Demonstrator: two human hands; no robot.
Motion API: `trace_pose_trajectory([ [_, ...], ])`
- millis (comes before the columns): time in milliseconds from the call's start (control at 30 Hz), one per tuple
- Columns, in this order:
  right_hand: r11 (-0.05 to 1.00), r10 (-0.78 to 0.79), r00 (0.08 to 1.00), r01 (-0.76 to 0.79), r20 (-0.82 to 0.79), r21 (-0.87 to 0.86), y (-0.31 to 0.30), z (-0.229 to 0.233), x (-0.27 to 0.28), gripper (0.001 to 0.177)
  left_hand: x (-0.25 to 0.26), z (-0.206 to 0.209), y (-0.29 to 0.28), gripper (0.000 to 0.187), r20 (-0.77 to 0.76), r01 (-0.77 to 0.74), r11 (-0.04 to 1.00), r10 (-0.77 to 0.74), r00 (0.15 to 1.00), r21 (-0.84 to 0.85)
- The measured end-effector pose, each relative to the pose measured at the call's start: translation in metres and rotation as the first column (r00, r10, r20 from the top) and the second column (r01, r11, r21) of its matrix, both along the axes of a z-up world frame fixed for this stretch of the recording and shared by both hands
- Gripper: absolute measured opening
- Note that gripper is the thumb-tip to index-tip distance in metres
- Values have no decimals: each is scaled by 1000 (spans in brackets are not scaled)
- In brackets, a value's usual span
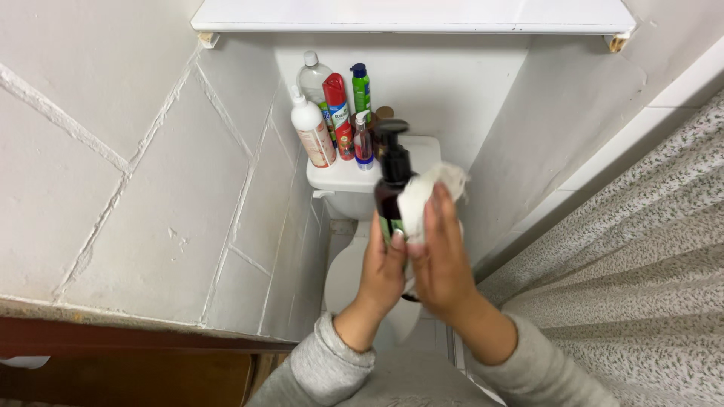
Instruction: The person wipes several bottles of personal care products using a white cloth, picking each one up from the top of the toilet and placing it on a nearby shelf.
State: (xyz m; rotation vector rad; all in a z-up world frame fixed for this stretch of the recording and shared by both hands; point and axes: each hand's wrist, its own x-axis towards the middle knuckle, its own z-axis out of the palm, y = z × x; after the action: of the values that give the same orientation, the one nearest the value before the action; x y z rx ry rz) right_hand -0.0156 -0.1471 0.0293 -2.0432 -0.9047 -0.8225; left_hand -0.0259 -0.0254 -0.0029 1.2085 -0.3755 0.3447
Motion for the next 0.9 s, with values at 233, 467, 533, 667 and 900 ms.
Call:
trace_pose_trajectory([
  [233, 956, 86, 987, -42, -138, 290, 10, 7, 2, 54, 1, -3, 4, 63, 7, -78, 982, 78, 997, 174],
  [467, 998, 5, 999, -3, -41, 58, 2, -17, 11, 45, -1, -1, 8, 63, -30, -118, 973, 126, 992, 196],
  [533, 964, 78, 973, -18, -216, 263, -1, -9, 27, 48, -6, 3, 3, 63, 1, -130, 968, 133, 991, 217],
  [667, 800, 357, 812, -12, -461, 599, 7, -1, 24, 51, -15, 6, 4, 68, -165, -107, 960, 152, 974, 257],
  [900, 990, 0, 1000, 0, -2, 140, 19, 6, -13, 45, -16, 13, 8, 67, 47, -296, 886, 300, 953, 358],
])
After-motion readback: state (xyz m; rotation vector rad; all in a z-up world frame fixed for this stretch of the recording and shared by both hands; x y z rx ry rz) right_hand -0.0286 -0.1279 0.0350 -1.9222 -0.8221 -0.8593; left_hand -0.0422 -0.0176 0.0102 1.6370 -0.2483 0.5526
